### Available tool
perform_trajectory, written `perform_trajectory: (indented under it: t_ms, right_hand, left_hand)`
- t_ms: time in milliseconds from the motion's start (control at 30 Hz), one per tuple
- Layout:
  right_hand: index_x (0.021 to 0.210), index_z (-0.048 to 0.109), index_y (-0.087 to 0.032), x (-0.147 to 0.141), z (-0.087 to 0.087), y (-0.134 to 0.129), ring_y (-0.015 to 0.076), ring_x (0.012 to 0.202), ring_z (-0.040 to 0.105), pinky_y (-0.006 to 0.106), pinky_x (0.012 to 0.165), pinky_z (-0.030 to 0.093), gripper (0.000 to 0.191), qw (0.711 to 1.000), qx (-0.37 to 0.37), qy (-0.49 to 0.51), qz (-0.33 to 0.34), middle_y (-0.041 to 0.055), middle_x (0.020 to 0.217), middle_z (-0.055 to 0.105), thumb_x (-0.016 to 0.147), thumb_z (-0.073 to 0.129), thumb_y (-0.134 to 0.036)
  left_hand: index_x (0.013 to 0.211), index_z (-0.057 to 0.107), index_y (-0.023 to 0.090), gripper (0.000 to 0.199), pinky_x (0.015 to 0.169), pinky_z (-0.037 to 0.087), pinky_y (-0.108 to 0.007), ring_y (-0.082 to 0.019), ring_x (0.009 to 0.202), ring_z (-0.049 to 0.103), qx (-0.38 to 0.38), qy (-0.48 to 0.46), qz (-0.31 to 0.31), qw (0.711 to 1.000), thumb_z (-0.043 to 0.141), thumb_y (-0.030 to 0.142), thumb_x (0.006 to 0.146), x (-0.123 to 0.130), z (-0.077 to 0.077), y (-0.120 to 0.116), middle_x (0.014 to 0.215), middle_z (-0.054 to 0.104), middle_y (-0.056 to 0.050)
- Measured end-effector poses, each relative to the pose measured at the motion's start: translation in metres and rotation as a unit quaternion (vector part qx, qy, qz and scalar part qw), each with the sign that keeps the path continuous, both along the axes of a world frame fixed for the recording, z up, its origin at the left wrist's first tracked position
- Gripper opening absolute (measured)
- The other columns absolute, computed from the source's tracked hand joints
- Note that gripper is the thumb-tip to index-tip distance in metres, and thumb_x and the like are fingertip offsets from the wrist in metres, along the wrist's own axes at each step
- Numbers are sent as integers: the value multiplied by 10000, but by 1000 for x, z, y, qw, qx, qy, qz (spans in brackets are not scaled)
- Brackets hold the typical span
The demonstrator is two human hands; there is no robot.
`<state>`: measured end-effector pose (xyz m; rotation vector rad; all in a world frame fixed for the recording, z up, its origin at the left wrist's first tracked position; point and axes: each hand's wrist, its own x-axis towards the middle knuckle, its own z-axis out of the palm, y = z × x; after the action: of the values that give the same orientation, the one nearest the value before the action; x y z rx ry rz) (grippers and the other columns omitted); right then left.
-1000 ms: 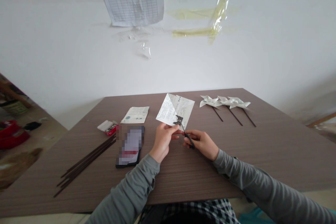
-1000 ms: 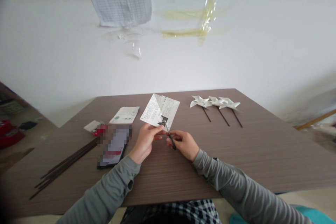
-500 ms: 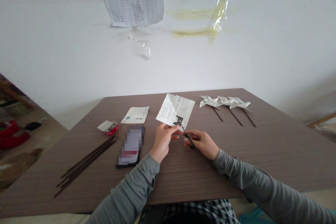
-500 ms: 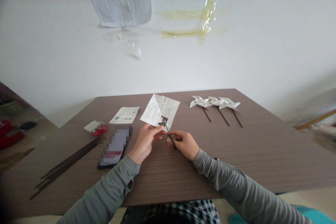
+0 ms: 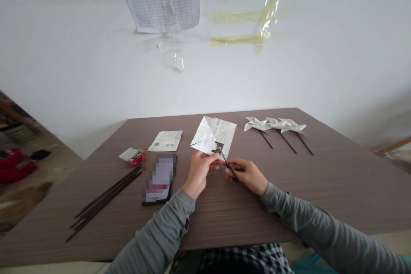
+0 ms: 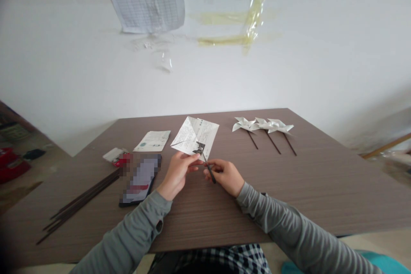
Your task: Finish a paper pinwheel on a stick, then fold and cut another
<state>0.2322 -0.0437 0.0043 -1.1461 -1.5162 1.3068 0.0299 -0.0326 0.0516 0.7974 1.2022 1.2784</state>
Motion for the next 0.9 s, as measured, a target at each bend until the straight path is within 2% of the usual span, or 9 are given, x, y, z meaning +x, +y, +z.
perform_trajectory:
  t_ms: [300, 667, 900]
  right_hand:
    - [1177, 980, -203, 1, -2, 2, 309, 737, 809, 487, 798, 734, 694, 1000, 4, 10, 4, 109, 823, 891, 800, 1069, -780]
    - [1144, 1005, -225, 4, 2, 0, 367, 791, 850, 486, 770, 743, 596, 1000, 3, 2, 5, 124, 786, 867, 814, 1098, -713]
    - [1129, 978, -217, 4, -3, 4, 304, 728, 809, 466, 772, 723, 596, 1000, 3, 10, 11, 94, 782, 865, 818, 1077, -716]
  left_hand:
    - [901, 829, 190, 271, 549, 620, -207, -210, 716, 906, 0, -1, -11, 1000, 1065, 78, 829, -1, 0, 0, 855, 916, -37]
    - [953, 832, 191, 306, 576, 648, -231, -230, 745, 927, 7, 8, -17, 1000, 1105, 96, 853, -2, -4, 3, 888, 917, -48]
    - [962, 822, 197, 304, 575, 639, -222, -208, 742, 911, 6, 0, -12, 1000, 1092, 95, 866, -2, -3, 2, 923, 925, -40]
